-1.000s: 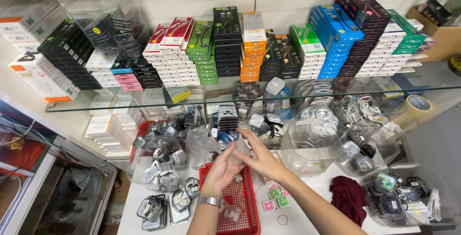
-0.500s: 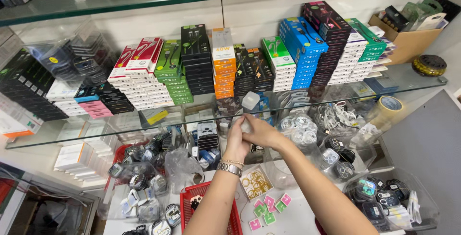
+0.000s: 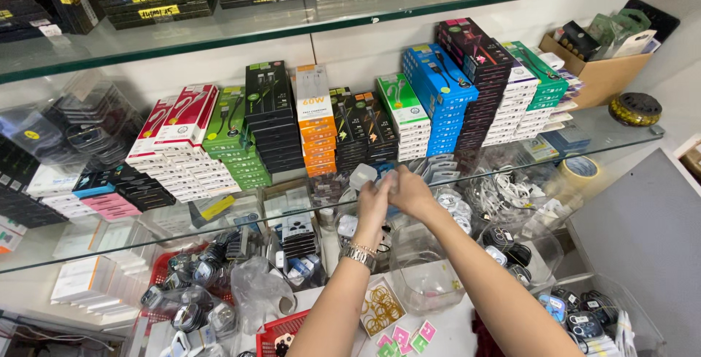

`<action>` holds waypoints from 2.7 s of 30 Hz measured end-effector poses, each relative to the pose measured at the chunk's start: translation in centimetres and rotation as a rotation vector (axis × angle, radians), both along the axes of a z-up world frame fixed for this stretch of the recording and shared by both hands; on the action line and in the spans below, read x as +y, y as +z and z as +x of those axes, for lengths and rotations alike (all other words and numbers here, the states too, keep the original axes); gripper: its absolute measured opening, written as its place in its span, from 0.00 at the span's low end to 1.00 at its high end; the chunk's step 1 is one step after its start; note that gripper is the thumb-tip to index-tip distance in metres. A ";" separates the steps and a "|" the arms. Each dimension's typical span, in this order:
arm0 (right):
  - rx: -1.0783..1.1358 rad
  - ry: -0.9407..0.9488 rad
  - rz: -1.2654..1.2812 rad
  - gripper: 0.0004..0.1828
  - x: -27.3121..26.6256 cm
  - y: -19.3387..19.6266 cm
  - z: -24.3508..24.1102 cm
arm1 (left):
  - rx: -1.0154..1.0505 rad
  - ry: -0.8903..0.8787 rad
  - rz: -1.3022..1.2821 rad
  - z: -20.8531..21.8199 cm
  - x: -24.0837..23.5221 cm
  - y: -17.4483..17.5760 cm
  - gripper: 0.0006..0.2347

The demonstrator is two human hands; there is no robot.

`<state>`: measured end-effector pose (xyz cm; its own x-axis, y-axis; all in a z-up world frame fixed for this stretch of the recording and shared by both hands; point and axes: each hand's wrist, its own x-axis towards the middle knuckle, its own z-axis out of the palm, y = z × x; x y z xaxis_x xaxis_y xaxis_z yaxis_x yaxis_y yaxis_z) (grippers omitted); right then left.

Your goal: The person repeatedly picks small electronic accessories from a red basket, places them into clear plastic bags, and seals the bags. The person also handles rubber bands and small colored tags, placing some items into a clear plastic container. The workspace is a cluttered counter with stacked boxes and various packaged goods.

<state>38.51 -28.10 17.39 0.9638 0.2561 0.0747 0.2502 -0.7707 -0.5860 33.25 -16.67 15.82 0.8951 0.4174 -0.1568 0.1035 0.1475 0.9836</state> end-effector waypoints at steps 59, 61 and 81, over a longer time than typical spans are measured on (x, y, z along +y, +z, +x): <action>-0.477 0.037 0.183 0.26 0.0 3.1 -3.3 | -0.259 -0.051 1.098 -1.0 2.8 2.3 0.16; -0.551 0.023 0.206 0.25 -0.4 3.7 -4.4 | -0.330 0.022 1.047 -1.9 2.8 3.0 0.17; 0.394 0.690 0.093 0.19 13.8 -21.2 -24.9 | 0.264 -0.317 0.923 -25.6 20.7 -18.8 0.09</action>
